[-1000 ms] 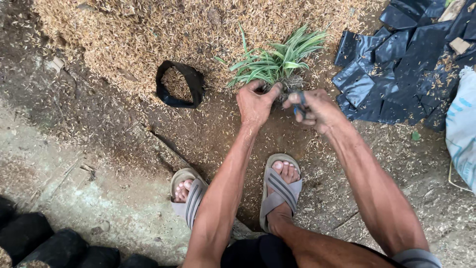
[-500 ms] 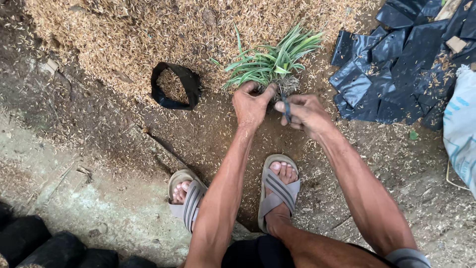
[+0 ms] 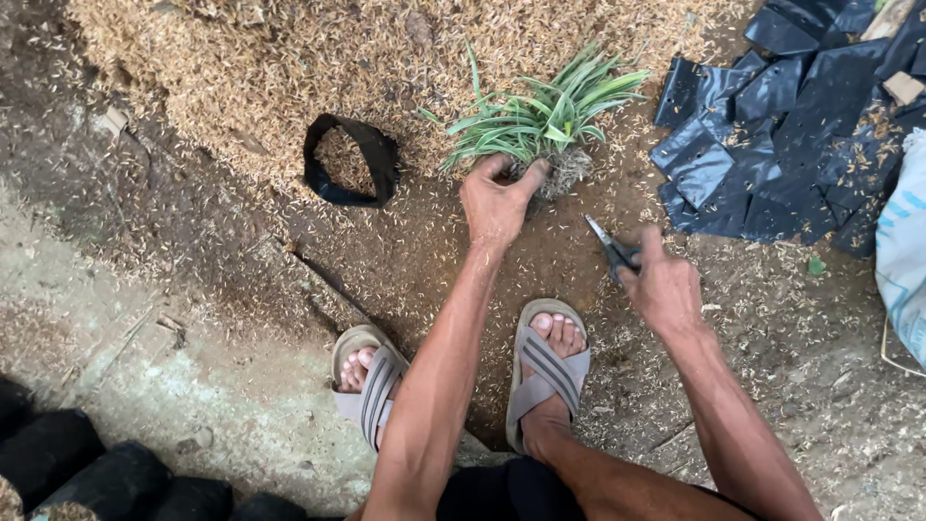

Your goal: The person separates a clump of small leafy plants into individual units, trims roots with scissors, and places each plant into a black polybag filled with wood shavings. The person then adds more wood shavings around the plant to secure it.

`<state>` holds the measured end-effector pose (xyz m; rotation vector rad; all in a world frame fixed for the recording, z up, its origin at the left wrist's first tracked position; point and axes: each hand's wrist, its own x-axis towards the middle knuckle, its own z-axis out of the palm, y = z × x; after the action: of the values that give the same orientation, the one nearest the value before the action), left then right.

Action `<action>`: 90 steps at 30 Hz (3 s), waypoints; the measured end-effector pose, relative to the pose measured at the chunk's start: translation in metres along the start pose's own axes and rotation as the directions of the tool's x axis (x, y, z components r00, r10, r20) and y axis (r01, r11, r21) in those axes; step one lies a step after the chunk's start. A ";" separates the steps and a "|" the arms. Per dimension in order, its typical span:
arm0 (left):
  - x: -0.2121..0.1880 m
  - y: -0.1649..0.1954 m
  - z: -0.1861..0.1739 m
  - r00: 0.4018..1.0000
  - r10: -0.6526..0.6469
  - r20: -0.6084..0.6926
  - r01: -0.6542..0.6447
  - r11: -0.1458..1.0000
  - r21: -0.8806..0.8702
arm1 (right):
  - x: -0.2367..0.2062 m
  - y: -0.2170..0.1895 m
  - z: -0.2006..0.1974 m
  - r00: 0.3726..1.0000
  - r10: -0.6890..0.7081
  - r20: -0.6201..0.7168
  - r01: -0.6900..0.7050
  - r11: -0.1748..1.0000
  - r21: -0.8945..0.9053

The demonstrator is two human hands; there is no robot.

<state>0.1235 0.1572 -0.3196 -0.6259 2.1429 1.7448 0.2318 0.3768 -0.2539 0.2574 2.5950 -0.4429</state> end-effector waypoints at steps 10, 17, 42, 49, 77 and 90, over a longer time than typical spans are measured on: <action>-0.012 0.014 -0.006 0.997 -0.028 0.066 0.022 0.995 0.096 | 0.021 -0.028 -0.032 0.977 -0.184 -0.108 0.195 0.976 0.100; -0.023 0.031 -0.021 0.957 0.198 0.213 -0.139 0.954 -0.265 | 0.083 -0.067 -0.055 0.995 -0.074 0.071 0.004 0.726 0.688; -0.031 0.057 -0.053 0.892 0.188 0.411 -0.038 0.938 -0.346 | 0.066 -0.083 -0.064 0.968 -0.208 0.140 -0.047 0.398 0.916; -0.026 0.083 -0.069 0.861 0.171 0.479 -0.096 0.979 -0.178 | 0.076 -0.080 -0.074 0.953 -0.227 0.199 -0.107 0.363 0.925; -0.034 0.098 -0.080 0.784 0.312 0.536 -0.154 0.935 -0.320 | 0.062 -0.076 -0.089 0.934 -0.358 0.018 0.275 0.748 0.604; -0.025 0.053 -0.060 0.815 0.121 0.567 0.034 0.966 -0.255 | 0.070 -0.060 -0.054 0.970 -0.237 0.051 0.111 0.623 0.774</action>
<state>0.1202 0.1105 -0.2500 -0.0624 1.5339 1.9344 0.1323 0.3469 -0.2283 0.2313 2.1290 -1.5876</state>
